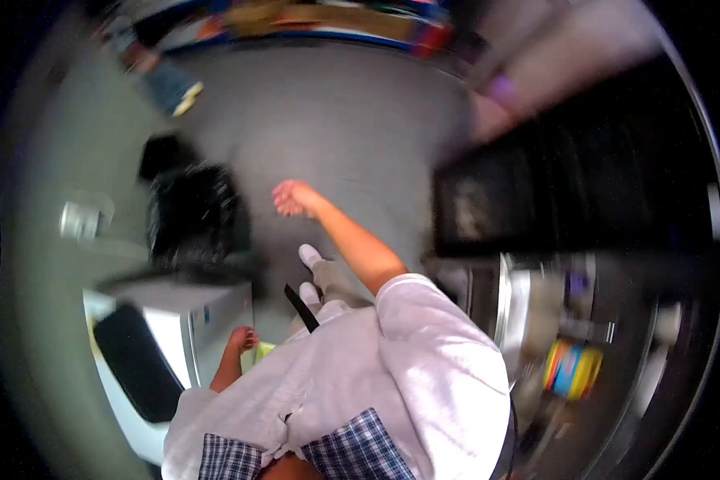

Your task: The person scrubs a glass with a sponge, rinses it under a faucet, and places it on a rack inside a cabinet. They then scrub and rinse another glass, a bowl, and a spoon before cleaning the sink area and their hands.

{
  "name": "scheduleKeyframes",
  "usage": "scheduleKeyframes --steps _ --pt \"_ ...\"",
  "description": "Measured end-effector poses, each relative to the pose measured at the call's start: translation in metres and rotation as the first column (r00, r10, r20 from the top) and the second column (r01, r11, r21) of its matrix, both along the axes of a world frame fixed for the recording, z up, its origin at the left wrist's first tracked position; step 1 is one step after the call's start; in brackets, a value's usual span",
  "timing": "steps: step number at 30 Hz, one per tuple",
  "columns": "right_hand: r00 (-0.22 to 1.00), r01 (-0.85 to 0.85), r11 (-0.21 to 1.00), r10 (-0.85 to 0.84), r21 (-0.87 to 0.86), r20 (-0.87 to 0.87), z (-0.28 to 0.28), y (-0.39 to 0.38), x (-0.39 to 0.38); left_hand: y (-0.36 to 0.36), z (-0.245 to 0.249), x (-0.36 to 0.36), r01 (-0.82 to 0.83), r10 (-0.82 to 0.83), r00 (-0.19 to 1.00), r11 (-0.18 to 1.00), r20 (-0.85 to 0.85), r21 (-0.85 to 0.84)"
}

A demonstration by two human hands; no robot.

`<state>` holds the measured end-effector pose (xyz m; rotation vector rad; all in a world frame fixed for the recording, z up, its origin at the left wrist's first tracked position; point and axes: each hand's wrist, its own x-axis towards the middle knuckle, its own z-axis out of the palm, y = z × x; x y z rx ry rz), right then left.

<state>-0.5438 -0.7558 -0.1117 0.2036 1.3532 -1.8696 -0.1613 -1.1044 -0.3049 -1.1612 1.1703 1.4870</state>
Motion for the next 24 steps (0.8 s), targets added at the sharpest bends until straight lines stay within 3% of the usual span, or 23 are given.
scheduleKeyframes --steps 1,2,3,4,5,6,7,8,9,10,11,13,14,15,16,17,18,19,21,23,24 --pt "0.991 0.109 0.992 -0.105 -0.055 0.083 -0.015 0.056 0.034 0.014 0.026 -0.041 0.183 -0.182 0.983 0.972 0.022 -0.146" --pt "0.963 0.223 0.974 -0.213 -0.042 0.164 -0.008 0.113 0.073 0.022 0.028 -0.073 0.248 -0.246 0.969 0.956 0.036 -0.159" --pt "0.921 0.335 0.939 -0.344 0.077 0.181 -0.015 0.168 0.119 0.029 0.025 -0.106 0.383 -0.382 0.923 0.899 0.045 -0.214" --pt "0.89 0.405 0.866 -0.446 0.293 0.09 -0.021 0.217 0.168 0.036 0.017 -0.135 0.42 -0.44 0.896 0.885 -0.065 -0.198" --pt "0.909 0.383 0.694 -0.4 0.61 -0.117 -0.024 0.263 0.219 0.044 0.007 -0.166 0.455 -0.483 0.859 0.872 -0.167 -0.18" --pt "0.932 0.339 0.406 -0.27 0.849 -0.244 -0.027 0.305 0.274 0.056 -0.003 -0.193 0.381 -0.373 0.899 0.924 -0.229 -0.008" --pt "0.929 0.364 0.238 -0.164 0.9 -0.333 -0.044 0.35 0.325 0.091 0.017 -0.214 0.379 -0.381 0.89 0.924 -0.251 -0.055" --pt "0.854 0.491 0.145 -0.272 0.859 -0.443 -0.025 0.379 0.375 0.124 0.026 -0.233 0.494 -0.512 0.826 0.859 -0.238 -0.135" --pt "0.744 0.632 0.205 -0.431 0.747 -0.511 -0.022 0.414 0.423 0.162 0.037 -0.248 0.588 -0.622 0.753 0.782 -0.216 -0.207" --pt "0.527 0.784 0.178 -0.696 0.594 -0.488 0.026 0.428 0.464 0.208 0.056 -0.258 0.703 -0.759 0.612 0.65 -0.22 -0.288" --pt "0.477 0.774 -0.021 -0.638 0.633 -0.605 0.018 0.461 0.505 0.262 0.078 -0.263 0.783 -0.866 0.454 0.5 -0.211 -0.369" --pt "0.154 0.783 -0.347 -0.697 0.517 -0.701 0.003 0.518 0.58 0.368 0.085 -0.267 0.837 -0.917 0.139 0.31 -0.373 -0.452" --pt "0.056 0.714 -0.455 -0.721 0.532 -0.691 0.011 0.533 0.607 0.424 0.1 -0.267 0.807 -0.917 -0.169 0.082 -0.362 -0.585" --pt "-0.129 0.748 -0.446 -0.825 0.491 -0.551 0.012 0.554 0.63 0.487 0.138 -0.241 0.858 -0.867 0.021 0.272 -0.498 -0.437" --pt "-0.272 0.822 -0.424 -0.879 0.381 -0.392 -0.006 0.575 0.645 0.543 0.146 -0.222 0.858 -0.812 0.073 0.347 -0.579 -0.38" --pt "-0.379 0.869 -0.423 -0.903 0.257 -0.204 -0.033 0.598 0.663 0.602 0.178 -0.189 0.869 -0.778 0.094 0.368 -0.621 -0.33" --pt "-0.323 0.938 -0.339 -0.931 -0.072 0.173 -0.073 0.632 0.683 0.657 0.197 -0.159 0.888 -0.734 0.055 0.345 -0.677 -0.303" --pt "-0.499 0.858 -0.512 -0.818 0.033 0.287 -0.04 0.636 0.665 0.703 0.209 -0.128 0.905 -0.691 0.024 0.322 -0.723 -0.277" --pt "-0.554 0.818 -0.574 -0.807 -0.048 0.206 -0.095 0.692 0.652 0.791 0.23 -0.068 0.927 -0.625 -0.011 0.287 -0.781 -0.242" --pt "-0.626 0.721 -0.656 -0.755 -0.222 0.195 -0.095 0.735 0.62 0.863 0.209 -0.032 0.957 -0.506 -0.151 0.141 -0.849 -0.254" --pt "-0.61 0.685 -0.661 -0.75 -0.307 0.255 -0.093 0.75 0.608 0.894 0.218 -0.01 0.962 -0.523 -0.168 0.096 -0.835 -0.254"
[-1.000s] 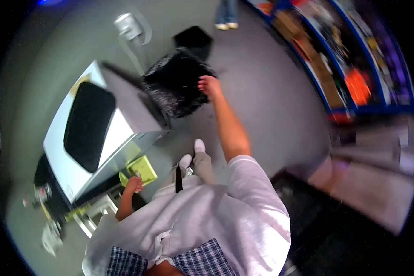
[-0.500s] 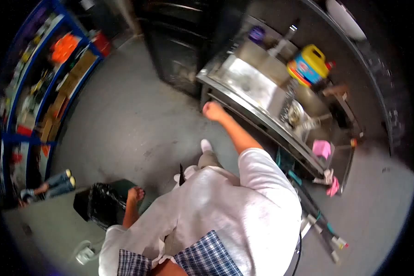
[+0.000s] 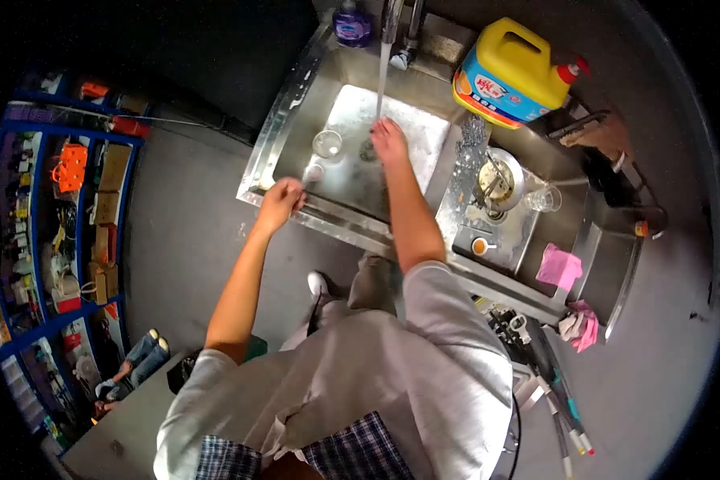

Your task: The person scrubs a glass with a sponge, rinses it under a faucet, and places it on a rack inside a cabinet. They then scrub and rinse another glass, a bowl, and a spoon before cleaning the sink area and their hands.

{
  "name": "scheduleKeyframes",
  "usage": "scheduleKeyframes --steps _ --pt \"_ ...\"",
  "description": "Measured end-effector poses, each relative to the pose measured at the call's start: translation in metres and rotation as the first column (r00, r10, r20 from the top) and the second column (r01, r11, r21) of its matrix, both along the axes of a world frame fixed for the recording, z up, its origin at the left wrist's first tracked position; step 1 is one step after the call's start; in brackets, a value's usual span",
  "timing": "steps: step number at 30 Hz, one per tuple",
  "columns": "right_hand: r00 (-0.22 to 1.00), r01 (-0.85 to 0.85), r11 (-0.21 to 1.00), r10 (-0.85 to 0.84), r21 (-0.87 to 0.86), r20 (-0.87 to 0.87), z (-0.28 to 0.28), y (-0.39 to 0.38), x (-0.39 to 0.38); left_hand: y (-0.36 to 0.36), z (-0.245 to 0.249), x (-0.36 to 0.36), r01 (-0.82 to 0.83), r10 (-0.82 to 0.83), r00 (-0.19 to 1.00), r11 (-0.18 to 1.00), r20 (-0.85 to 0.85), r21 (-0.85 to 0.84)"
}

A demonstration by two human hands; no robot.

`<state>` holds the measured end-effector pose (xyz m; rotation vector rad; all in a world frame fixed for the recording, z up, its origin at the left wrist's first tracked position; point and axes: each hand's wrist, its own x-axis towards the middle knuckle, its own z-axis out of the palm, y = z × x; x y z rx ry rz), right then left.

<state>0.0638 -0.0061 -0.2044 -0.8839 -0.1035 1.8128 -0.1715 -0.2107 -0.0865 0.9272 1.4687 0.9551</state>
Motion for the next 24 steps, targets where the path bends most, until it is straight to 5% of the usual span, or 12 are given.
scheduleKeyframes --steps 2,6,9,13,14,17,18,21,22,24 --pt "0.975 0.045 0.999 -0.04 0.02 -0.218 0.005 0.018 -0.016 0.056 0.002 0.034 0.032 -0.031 0.999 0.999 0.012 -0.031" --pt "0.998 -0.047 0.998 0.045 -0.039 -0.052 0.022 0.018 -0.009 0.137 -0.004 0.08 -0.032 0.031 0.995 0.999 0.093 0.006" --pt "0.96 0.058 0.996 -0.073 -0.062 -0.269 0.028 0.016 -0.007 0.179 -0.02 0.093 0.038 -0.047 0.994 0.995 0.097 0.091" --pt "0.971 0.186 0.975 -0.201 -0.118 -0.127 0.061 0.007 -0.01 0.206 -0.047 0.109 0.153 -0.097 0.972 0.954 -0.214 0.26" --pt "0.951 0.192 0.977 -0.207 -0.088 -0.228 0.058 0.005 -0.01 0.206 -0.049 0.114 0.123 -0.089 0.988 0.948 -0.127 0.295" --pt "0.964 0.235 0.97 -0.241 -0.065 -0.112 0.064 0.001 -0.016 0.224 -0.064 0.108 0.274 -0.244 0.958 0.934 -0.151 0.231" --pt "0.941 0.216 0.976 -0.214 -0.021 -0.264 0.04 0.004 -0.01 0.23 -0.074 0.106 0.235 -0.232 0.972 0.948 -0.04 0.215" --pt "0.933 0.359 0.931 -0.36 -0.061 -0.016 0.081 0.003 -0.024 0.24 -0.075 0.111 -0.091 0.093 0.831 0.995 0.549 -0.032" --pt "0.928 0.372 0.927 -0.372 -0.046 0.0 0.086 0.003 -0.023 0.243 -0.076 0.112 -0.08 0.105 0.806 0.994 0.582 -0.069" --pt "0.969 0.238 0.969 -0.231 0.072 -0.086 0.05 0.0 -0.011 0.254 -0.069 0.118 0.028 -0.049 0.928 0.998 0.37 0.06"
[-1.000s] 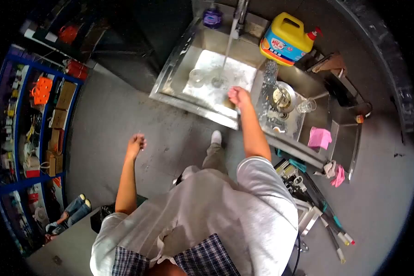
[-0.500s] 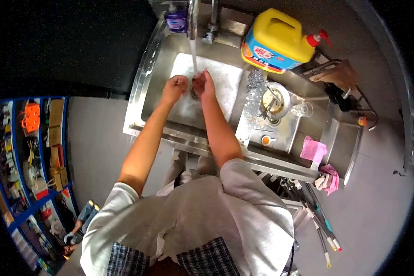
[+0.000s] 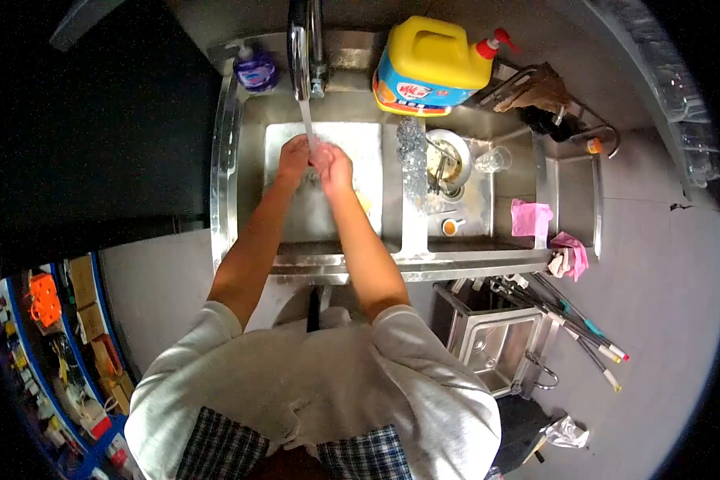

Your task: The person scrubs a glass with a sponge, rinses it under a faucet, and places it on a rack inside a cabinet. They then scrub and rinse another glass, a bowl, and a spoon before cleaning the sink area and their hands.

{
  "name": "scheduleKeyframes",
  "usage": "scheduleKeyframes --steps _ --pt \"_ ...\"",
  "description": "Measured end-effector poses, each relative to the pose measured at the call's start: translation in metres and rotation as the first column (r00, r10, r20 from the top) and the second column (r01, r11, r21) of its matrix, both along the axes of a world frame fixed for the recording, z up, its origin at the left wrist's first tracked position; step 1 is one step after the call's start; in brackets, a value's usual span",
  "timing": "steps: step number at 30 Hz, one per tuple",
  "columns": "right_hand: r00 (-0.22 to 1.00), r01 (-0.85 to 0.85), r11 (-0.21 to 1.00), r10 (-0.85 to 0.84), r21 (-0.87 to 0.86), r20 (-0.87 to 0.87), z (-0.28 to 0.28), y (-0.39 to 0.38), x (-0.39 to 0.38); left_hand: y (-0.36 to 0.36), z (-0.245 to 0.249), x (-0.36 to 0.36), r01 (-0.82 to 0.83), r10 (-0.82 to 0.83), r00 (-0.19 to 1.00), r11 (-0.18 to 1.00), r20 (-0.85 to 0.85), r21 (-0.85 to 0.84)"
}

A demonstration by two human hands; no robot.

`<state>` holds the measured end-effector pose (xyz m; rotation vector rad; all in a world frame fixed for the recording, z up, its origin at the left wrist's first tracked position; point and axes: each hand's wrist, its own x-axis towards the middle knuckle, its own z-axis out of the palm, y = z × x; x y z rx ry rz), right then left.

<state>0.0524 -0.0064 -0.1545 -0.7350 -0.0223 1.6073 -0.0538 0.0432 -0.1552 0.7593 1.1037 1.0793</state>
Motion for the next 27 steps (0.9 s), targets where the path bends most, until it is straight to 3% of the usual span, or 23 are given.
scheduleKeyframes --steps 1,3,5,7,8,9,10,12,14,18,19,20,23,25,27 --pt "0.997 -0.073 0.994 0.075 0.078 -0.017 -0.015 0.006 0.006 0.012 0.004 0.004 0.054 -0.046 0.991 0.996 -0.123 0.067" --pt "0.998 0.013 0.997 -0.017 -0.071 -0.063 -0.008 0.001 0.0 0.052 0.003 0.011 -0.018 0.123 0.959 0.925 -0.255 0.379" --pt "0.99 0.092 0.962 -0.115 -0.255 -0.077 0.011 0.0 -0.006 0.071 0.055 0.011 0.158 0.237 0.784 0.817 -0.574 0.554" --pt "0.979 0.114 0.965 -0.149 -0.238 -0.136 0.007 -0.002 -0.01 0.113 0.022 0.008 0.335 0.236 0.724 0.701 -0.648 0.629" --pt "0.975 0.111 0.976 -0.143 -0.186 -0.169 -0.005 -0.004 -0.01 0.116 0.029 0.004 0.449 0.133 0.698 0.684 -0.704 0.575" --pt "0.97 0.11 0.985 -0.135 -0.129 -0.2 -0.011 -0.006 -0.009 0.139 -0.012 0.003 0.407 0.06 0.757 0.735 -0.651 0.542" --pt "0.963 0.09 0.982 -0.128 -0.164 -0.236 -0.007 -0.007 -0.008 0.144 -0.007 0.005 0.362 0.0 0.812 0.785 -0.584 0.503" --pt "0.951 0.143 0.972 -0.188 -0.188 -0.245 -0.002 -0.005 -0.008 0.149 -0.001 -0.002 0.486 0.005 0.65 0.766 -0.76 0.421" --pt "0.954 0.156 0.968 -0.2 -0.197 -0.224 0.007 -0.006 -0.009 0.14 0.039 -0.007 0.6 -0.036 0.447 0.753 -0.894 0.27" --pt "0.976 0.1 0.983 -0.127 -0.154 -0.178 0.031 -0.008 -0.008 0.132 0.069 -0.006 0.6 -0.074 0.359 0.782 -0.931 0.169" --pt "0.977 0.089 0.987 -0.113 -0.137 -0.179 0.031 -0.008 -0.01 0.132 0.07 -0.005 0.603 -0.01 0.308 0.776 -0.951 0.187" --pt "0.962 0.132 0.979 -0.164 -0.154 -0.22 0.028 -0.005 -0.012 0.13 0.077 -0.004 0.592 -0.026 0.363 0.778 -0.931 0.209" --pt "0.955 0.061 0.993 -0.03 0.097 -0.294 0.01 -0.006 -0.009 0.111 0.095 0.002 0.524 -0.009 0.483 0.804 -0.876 0.281" --pt "0.955 0.08 0.995 -0.057 0.066 -0.291 0.005 -0.002 -0.011 0.086 0.107 0.002 0.442 0.086 0.482 0.835 -0.872 0.327" --pt "0.961 0.102 0.995 -0.094 0.017 -0.26 0.013 0.002 -0.011 0.063 0.075 -0.004 0.325 0.162 0.582 0.852 -0.797 0.41"
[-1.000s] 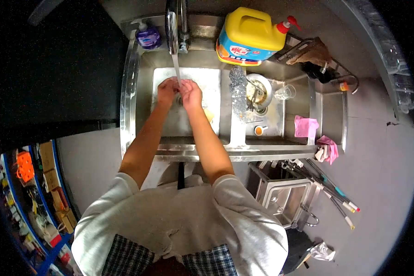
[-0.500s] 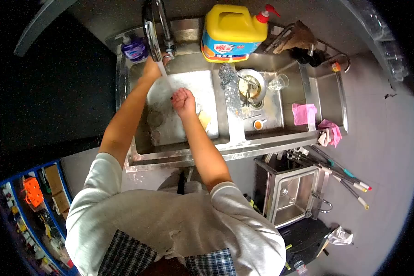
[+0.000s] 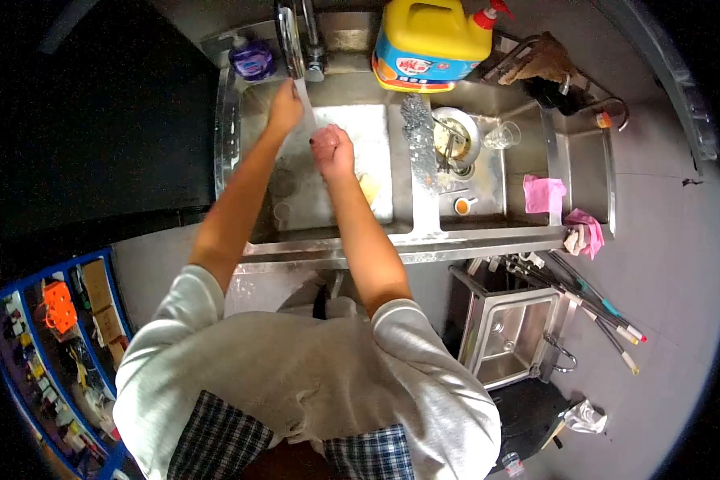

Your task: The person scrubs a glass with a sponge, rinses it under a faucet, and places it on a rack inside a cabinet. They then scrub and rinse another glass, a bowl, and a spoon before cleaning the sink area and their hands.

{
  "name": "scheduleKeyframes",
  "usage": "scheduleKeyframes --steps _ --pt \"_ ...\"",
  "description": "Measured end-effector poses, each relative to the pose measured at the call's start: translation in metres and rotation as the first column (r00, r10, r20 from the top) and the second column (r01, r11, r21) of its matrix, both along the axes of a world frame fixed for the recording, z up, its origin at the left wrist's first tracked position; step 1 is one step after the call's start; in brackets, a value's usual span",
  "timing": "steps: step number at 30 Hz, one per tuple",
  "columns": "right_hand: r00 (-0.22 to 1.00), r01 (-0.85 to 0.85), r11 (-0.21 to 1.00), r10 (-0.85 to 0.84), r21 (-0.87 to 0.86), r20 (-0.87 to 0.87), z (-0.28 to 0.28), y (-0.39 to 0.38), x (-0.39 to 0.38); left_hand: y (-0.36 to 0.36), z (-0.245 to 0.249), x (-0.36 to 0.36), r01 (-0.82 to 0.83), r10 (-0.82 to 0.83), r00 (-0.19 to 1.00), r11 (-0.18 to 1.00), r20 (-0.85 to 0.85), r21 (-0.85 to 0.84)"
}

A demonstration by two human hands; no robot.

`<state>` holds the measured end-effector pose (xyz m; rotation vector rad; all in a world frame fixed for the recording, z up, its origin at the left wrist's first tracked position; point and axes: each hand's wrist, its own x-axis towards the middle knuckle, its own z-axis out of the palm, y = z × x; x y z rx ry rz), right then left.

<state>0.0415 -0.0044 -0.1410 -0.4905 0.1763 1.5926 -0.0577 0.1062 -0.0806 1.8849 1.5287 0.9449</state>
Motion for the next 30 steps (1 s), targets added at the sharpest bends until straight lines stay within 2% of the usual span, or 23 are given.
scheduleKeyframes --steps 2,3,4,6,7,10,13,16,17,20,21,22,24,25,27,30 --pt "0.998 0.034 0.996 -0.029 -0.086 0.055 0.019 -0.001 -0.002 -0.021 -0.037 -0.009 0.159 -0.064 0.964 0.917 0.26 -0.366" --pt "0.993 0.116 0.988 -0.115 -0.106 0.012 -0.002 0.007 -0.003 -0.03 -0.052 -0.012 0.276 -0.084 0.911 0.853 0.404 -0.444" --pt "0.988 0.138 0.984 -0.13 -0.116 0.079 -0.004 0.012 -0.003 -0.042 -0.061 -0.017 0.397 -0.081 0.838 0.77 0.54 -0.499" --pt "0.966 0.182 0.974 -0.151 -0.133 0.212 -0.002 0.014 -0.003 -0.067 -0.048 -0.019 0.421 -0.045 0.764 0.791 0.643 -0.444" --pt "0.967 0.133 0.985 -0.104 -0.111 0.233 0.003 0.01 -0.001 -0.074 -0.046 -0.019 0.431 -0.029 0.721 0.802 0.693 -0.414" --pt "0.981 0.092 0.996 -0.09 -0.006 0.171 0.0 0.011 -0.005 -0.072 -0.068 -0.027 0.482 0.005 0.629 0.781 0.777 -0.396" --pt "0.969 0.097 0.995 -0.103 0.035 0.225 0.001 0.017 -0.015 -0.074 -0.085 -0.015 0.427 0.16 0.44 0.828 0.883 -0.363" --pt "0.995 0.041 0.998 -0.045 0.048 0.089 0.026 0.012 -0.026 -0.059 -0.08 -0.014 0.306 0.272 0.476 0.84 0.836 -0.447" --pt "0.996 0.039 0.999 -0.04 0.024 0.08 0.022 0.013 -0.023 -0.059 -0.075 -0.017 0.353 0.226 0.489 0.832 0.842 -0.429" --pt "0.997 0.063 0.997 -0.061 -0.053 0.045 0.014 0.016 -0.012 -0.065 -0.059 -0.009 0.325 0.207 0.481 0.86 0.852 -0.392" --pt "0.996 0.088 0.993 -0.086 -0.085 0.021 0.011 0.015 -0.011 -0.068 -0.053 -0.003 0.306 0.372 0.392 0.81 0.842 -0.5" --pt "0.994 0.105 0.987 -0.106 -0.121 -0.003 0.007 0.013 -0.012 -0.072 -0.05 -0.005 0.34 0.352 0.431 0.789 0.831 -0.511" --pt "0.999 0.022 0.997 -0.024 -0.074 -0.026 0.001 0.003 -0.008 -0.079 -0.044 -0.011 0.392 0.312 0.5 0.75 0.808 -0.533" --pt "0.999 -0.019 0.999 0.017 -0.046 -0.038 0.001 0.001 -0.006 -0.082 -0.042 -0.013 0.391 0.265 0.529 0.767 0.806 -0.509" --pt "0.994 -0.106 0.994 0.107 -0.015 0.029 0.001 -0.002 -0.003 -0.086 -0.038 -0.015 0.396 0.162 0.588 0.796 0.792 -0.457" --pt "0.973 -0.159 0.987 0.162 -0.029 0.166 0.016 -0.007 -0.01 -0.082 -0.048 -0.02 0.385 0.212 0.627 0.752 0.749 -0.535"
